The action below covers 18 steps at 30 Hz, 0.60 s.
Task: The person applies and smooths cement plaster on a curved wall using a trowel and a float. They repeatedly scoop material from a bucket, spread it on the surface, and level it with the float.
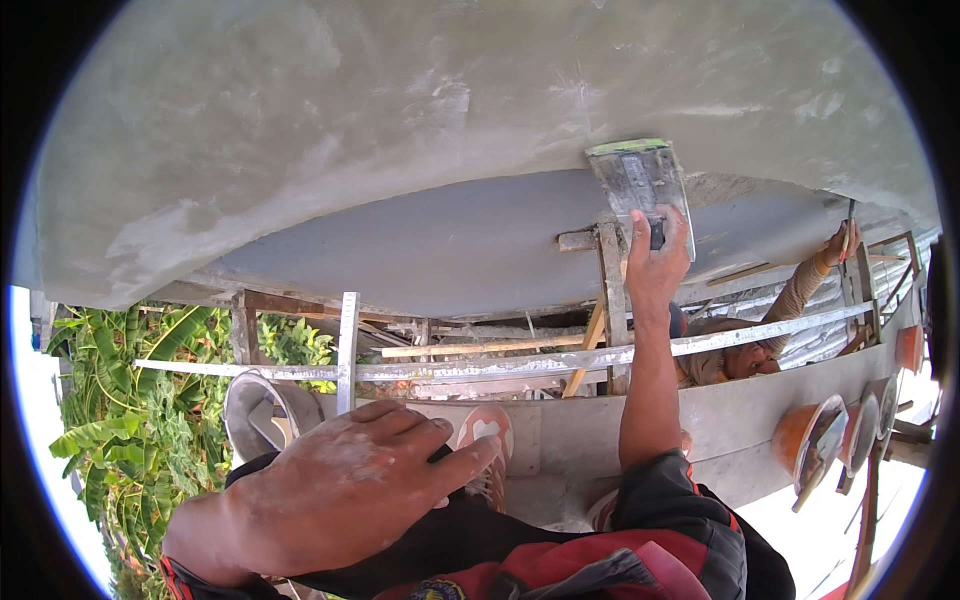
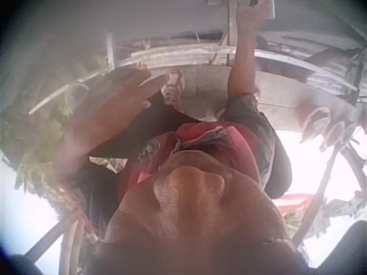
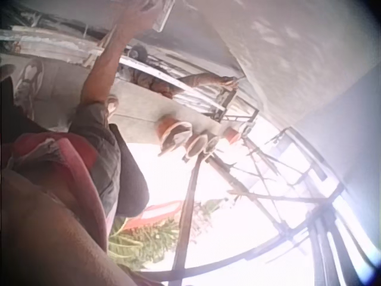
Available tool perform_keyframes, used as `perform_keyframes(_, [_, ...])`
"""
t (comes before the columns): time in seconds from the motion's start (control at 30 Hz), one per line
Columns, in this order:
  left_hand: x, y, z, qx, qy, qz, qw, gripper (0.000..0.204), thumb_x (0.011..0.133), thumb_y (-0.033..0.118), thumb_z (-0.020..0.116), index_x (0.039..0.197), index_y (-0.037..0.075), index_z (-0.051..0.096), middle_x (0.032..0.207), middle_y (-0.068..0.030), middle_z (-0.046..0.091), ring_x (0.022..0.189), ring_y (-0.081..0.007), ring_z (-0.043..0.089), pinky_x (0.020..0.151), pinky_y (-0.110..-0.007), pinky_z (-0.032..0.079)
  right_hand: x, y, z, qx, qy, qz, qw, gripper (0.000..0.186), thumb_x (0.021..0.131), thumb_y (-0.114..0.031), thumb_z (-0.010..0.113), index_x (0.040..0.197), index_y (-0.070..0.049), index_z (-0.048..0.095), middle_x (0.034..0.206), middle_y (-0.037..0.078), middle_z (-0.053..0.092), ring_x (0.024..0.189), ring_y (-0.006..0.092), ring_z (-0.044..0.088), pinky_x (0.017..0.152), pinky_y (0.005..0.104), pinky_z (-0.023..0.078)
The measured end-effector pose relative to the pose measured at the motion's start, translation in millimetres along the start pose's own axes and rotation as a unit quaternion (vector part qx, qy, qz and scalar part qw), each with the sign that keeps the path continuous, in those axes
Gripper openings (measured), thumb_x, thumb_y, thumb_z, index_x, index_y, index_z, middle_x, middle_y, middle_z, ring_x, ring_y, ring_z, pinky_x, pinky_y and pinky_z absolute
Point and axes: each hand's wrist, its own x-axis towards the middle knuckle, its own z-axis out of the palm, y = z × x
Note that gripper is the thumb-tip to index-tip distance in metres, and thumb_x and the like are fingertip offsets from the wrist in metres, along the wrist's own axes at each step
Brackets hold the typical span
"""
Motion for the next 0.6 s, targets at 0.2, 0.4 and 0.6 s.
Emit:
perform_keyframes(0.2, [0,-1,1,-0.009,0.007,0.006,1.0,0.064,0.095,0.008,0.064,0.157,0.002,0.051,0.108,-0.0131,0.069,0.107,-0.0311,0.071,0.107,-0.045,0.055,-19,-16,21,0.011,-0.055,-0.049,0.997,0.04,0.103,-0.029,0.083,0.129,-0.002,0.069,0.119,0.022,0.078,0.105,0.0397,0.077,0.093,0.0449,0.059])
perform_keyframes(0.4, [-5,-6,-1,-0.006,0.002,-0.013,1.0,0.064,0.095,0.008,0.063,0.157,0.001,0.051,0.108,-0.0124,0.068,0.108,-0.0311,0.071,0.106,-0.045,0.055,-6,-7,-6,0.093,0.018,0.179,0.979,0.038,0.104,-0.031,0.082,0.127,-0.003,0.07,0.119,0.022,0.079,0.103,0.0433,0.078,0.088,0.047,0.059])
perform_keyframes(0.6, [-3,-7,-6,0.012,-0.005,0.0,1.0,0.064,0.097,0.01,0.067,0.159,0.001,0.05,0.111,-0.0124,0.068,0.111,-0.0319,0.069,0.108,-0.046,0.054,-13,-36,21,0.032,-0.032,0.02,0.999,0.039,0.105,-0.032,0.081,0.128,-0.003,0.069,0.11,0.02,0.078,0.091,0.0336,0.076,0.087,0.0437,0.06])
